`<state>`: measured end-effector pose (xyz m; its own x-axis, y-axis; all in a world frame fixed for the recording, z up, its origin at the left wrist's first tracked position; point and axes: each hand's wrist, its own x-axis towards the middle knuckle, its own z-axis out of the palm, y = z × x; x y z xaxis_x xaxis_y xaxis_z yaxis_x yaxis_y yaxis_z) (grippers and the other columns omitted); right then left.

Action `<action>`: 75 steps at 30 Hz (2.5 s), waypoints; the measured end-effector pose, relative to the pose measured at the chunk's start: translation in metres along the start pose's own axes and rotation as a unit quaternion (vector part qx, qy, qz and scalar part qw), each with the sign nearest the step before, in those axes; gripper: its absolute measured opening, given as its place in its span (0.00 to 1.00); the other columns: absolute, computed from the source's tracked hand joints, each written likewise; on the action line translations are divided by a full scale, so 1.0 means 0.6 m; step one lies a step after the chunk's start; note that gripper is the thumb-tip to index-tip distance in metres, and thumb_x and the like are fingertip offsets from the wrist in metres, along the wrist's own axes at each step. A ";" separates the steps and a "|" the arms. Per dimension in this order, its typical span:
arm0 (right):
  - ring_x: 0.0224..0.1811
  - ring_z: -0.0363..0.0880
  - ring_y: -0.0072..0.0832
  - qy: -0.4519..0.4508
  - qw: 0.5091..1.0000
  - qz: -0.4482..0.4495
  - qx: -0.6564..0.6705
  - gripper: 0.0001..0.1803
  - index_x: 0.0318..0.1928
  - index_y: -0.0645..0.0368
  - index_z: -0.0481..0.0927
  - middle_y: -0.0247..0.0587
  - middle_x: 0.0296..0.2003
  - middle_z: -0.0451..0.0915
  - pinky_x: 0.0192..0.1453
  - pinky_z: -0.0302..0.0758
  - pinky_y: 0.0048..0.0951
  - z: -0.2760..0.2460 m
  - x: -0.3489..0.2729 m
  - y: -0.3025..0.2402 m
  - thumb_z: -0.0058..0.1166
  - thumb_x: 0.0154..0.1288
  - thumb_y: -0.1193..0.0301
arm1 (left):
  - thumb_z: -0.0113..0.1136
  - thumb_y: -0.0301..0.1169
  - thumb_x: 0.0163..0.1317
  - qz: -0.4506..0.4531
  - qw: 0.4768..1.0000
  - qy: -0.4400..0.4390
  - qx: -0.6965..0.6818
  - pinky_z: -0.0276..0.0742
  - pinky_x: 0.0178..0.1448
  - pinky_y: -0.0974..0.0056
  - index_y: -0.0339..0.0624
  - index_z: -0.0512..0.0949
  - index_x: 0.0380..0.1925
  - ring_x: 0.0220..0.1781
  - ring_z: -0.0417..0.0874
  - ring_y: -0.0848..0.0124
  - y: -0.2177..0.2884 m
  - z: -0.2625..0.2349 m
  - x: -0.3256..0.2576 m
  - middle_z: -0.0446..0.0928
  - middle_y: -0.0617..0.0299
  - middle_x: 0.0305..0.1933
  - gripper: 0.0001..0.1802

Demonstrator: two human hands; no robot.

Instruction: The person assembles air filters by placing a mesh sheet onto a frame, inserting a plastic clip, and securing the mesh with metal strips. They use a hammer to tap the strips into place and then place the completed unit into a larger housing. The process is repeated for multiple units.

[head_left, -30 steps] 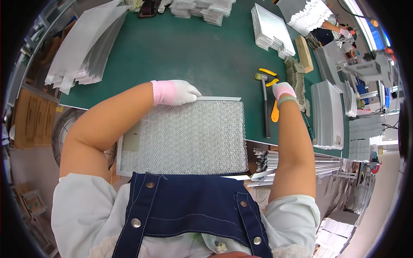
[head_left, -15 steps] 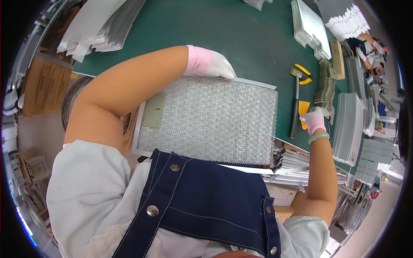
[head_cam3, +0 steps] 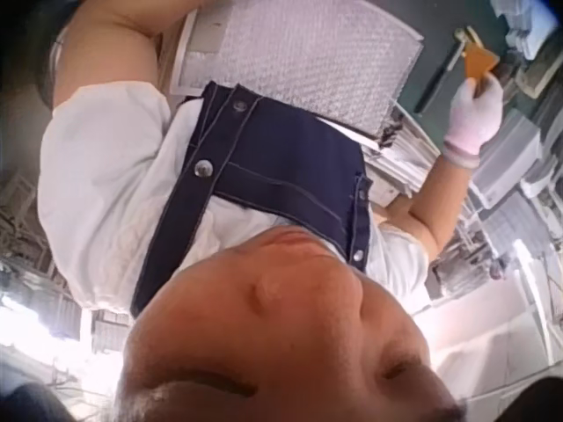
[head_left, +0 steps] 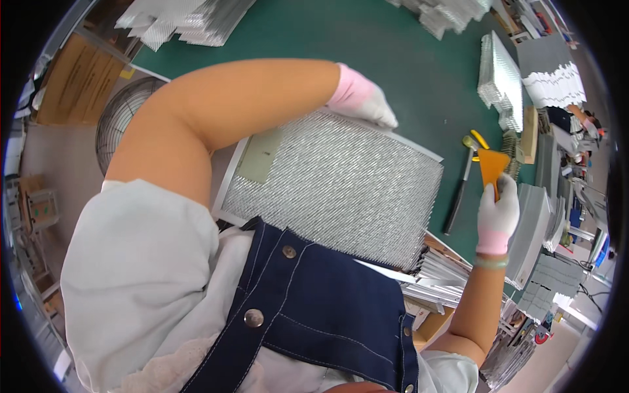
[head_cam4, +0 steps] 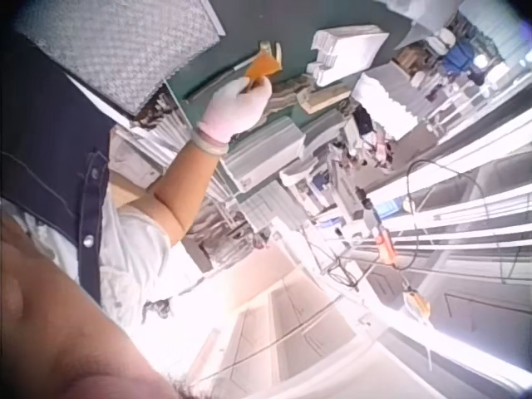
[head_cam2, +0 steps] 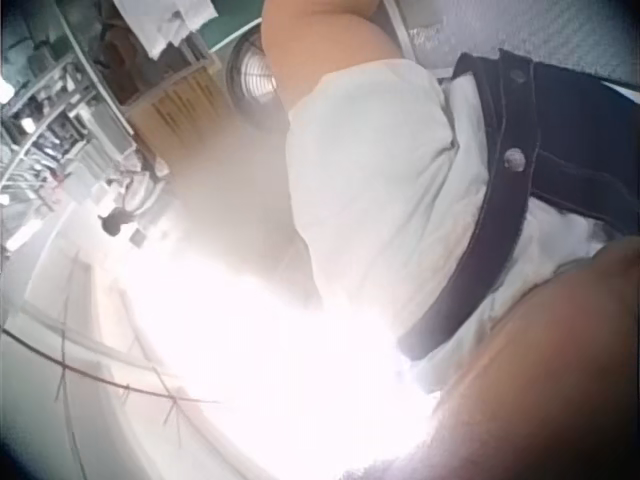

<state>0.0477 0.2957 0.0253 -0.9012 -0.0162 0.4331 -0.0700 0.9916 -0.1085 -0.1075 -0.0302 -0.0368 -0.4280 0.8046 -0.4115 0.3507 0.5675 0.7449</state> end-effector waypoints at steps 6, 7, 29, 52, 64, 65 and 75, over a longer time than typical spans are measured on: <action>0.20 0.77 0.26 -0.146 0.899 -0.359 -0.205 0.05 0.30 0.53 0.70 0.32 0.21 0.69 0.20 0.73 0.32 0.050 -0.052 -0.246 0.52 0.59 0.69 | 0.43 0.51 0.75 -0.014 1.000 -0.021 -0.013 0.67 0.69 0.60 0.45 0.81 0.59 0.61 0.78 0.61 0.003 -0.002 0.010 0.81 0.56 0.60 0.28; 0.19 0.78 0.29 -0.142 0.925 -0.311 -0.166 0.06 0.27 0.57 0.73 0.33 0.21 0.71 0.20 0.74 0.30 0.076 -0.060 -0.258 0.51 0.60 0.70 | 0.42 0.50 0.75 0.002 1.000 -0.013 0.003 0.68 0.69 0.60 0.45 0.81 0.59 0.61 0.78 0.60 0.002 0.001 0.010 0.81 0.55 0.60 0.28; 0.40 0.83 0.40 -0.206 0.931 -0.174 -0.246 0.09 0.41 0.59 0.81 0.45 0.36 0.80 0.41 0.80 0.40 0.013 0.008 -0.058 0.56 0.60 0.72 | 0.48 0.41 0.72 0.092 0.979 0.070 0.166 0.76 0.58 0.52 0.41 0.80 0.53 0.51 0.83 0.52 0.041 0.066 -0.014 0.83 0.49 0.47 0.21; 0.65 0.72 0.42 -0.149 0.642 0.254 0.708 0.40 0.67 0.69 0.67 0.53 0.59 0.75 0.69 0.67 0.39 -0.047 -0.191 -0.274 0.68 0.55 0.69 | 0.63 0.39 0.66 0.167 0.904 0.384 0.087 0.75 0.49 0.66 0.33 0.80 0.47 0.41 0.78 0.76 0.171 -0.076 -0.221 0.80 0.63 0.37 0.19; 0.56 0.76 0.25 0.049 0.679 0.145 0.718 0.17 0.56 0.64 0.78 0.37 0.54 0.80 0.66 0.69 0.31 0.069 -0.042 -0.107 0.59 0.68 0.81 | 0.65 0.33 0.65 0.161 0.937 0.279 -0.135 0.77 0.60 0.63 0.37 0.78 0.58 0.51 0.84 0.68 -0.002 0.039 -0.104 0.86 0.55 0.49 0.22; 0.56 0.76 0.26 0.022 0.694 0.148 0.704 0.18 0.56 0.64 0.78 0.37 0.54 0.81 0.66 0.70 0.32 0.073 -0.047 -0.103 0.60 0.66 0.81 | 0.66 0.33 0.64 0.157 0.941 0.254 -0.158 0.77 0.59 0.62 0.37 0.81 0.54 0.49 0.84 0.64 -0.031 0.056 -0.089 0.86 0.54 0.48 0.20; 0.55 0.80 0.30 -0.174 0.786 0.211 0.554 0.22 0.55 0.61 0.82 0.39 0.51 0.83 0.62 0.75 0.34 0.180 -0.109 -0.050 0.67 0.58 0.77 | 0.67 0.37 0.58 0.159 0.935 0.313 0.047 0.78 0.48 0.55 0.37 0.83 0.40 0.39 0.84 0.51 -0.084 0.093 -0.065 0.84 0.46 0.34 0.16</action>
<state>0.0627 0.2533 -0.0965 -0.9931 0.0584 -0.1016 0.1114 0.2003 -0.9734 -0.0619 -0.0803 -0.0875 -0.6833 0.6919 0.2333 0.6022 0.3533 0.7159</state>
